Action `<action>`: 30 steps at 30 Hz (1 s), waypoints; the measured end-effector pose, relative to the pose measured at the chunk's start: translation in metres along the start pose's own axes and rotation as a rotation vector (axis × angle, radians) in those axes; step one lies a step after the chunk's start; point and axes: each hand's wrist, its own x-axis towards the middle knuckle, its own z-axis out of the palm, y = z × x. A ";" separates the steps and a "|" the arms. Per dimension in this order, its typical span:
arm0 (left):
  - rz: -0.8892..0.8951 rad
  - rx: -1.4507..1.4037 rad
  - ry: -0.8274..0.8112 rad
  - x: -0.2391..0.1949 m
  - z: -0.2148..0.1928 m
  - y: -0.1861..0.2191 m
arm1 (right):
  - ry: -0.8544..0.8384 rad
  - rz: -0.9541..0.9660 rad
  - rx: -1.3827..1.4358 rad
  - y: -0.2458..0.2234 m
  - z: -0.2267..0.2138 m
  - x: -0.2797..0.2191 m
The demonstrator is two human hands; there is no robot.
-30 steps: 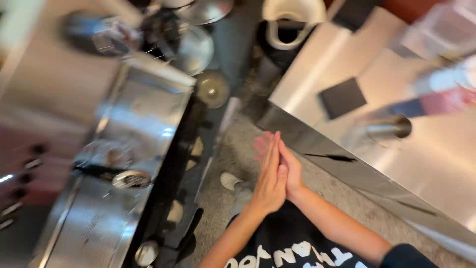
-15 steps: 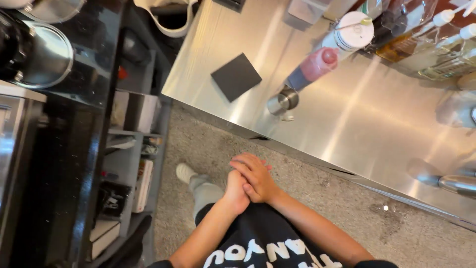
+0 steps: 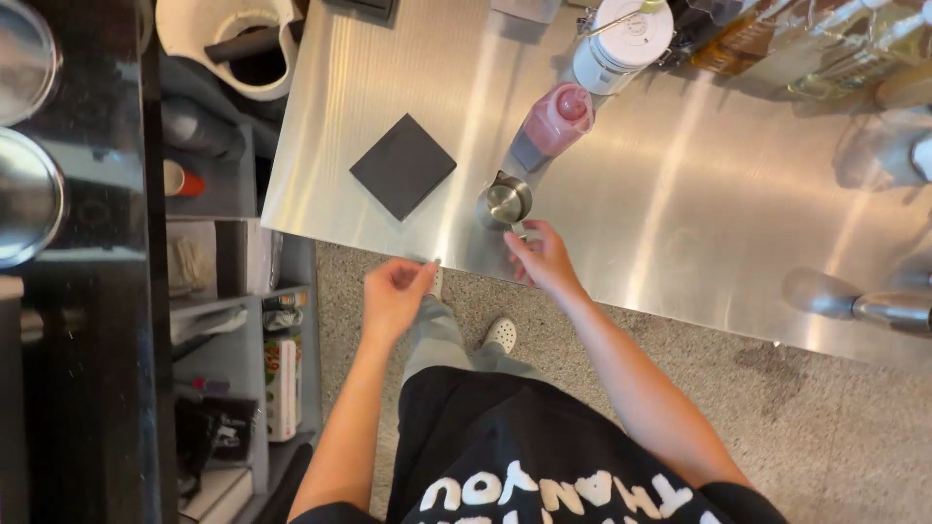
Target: The person wipes a portafilter with a cloth, grinds coffee into it at the grinder, tamps the grounds, locks the portafilter into the espresso machine and starts the shot. They then take a milk carton from the refrigerator, place the glass of espresso on a scale, and pour milk into the glass.
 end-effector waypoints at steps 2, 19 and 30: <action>0.114 0.212 0.080 0.030 -0.008 0.018 | -0.047 0.014 -0.017 0.016 0.012 0.023; 0.487 1.119 -0.081 0.168 -0.009 0.053 | 0.315 -0.079 0.152 0.095 -0.039 -0.035; 0.228 1.023 0.050 0.127 0.061 0.058 | 0.326 -0.181 0.205 0.086 -0.050 -0.083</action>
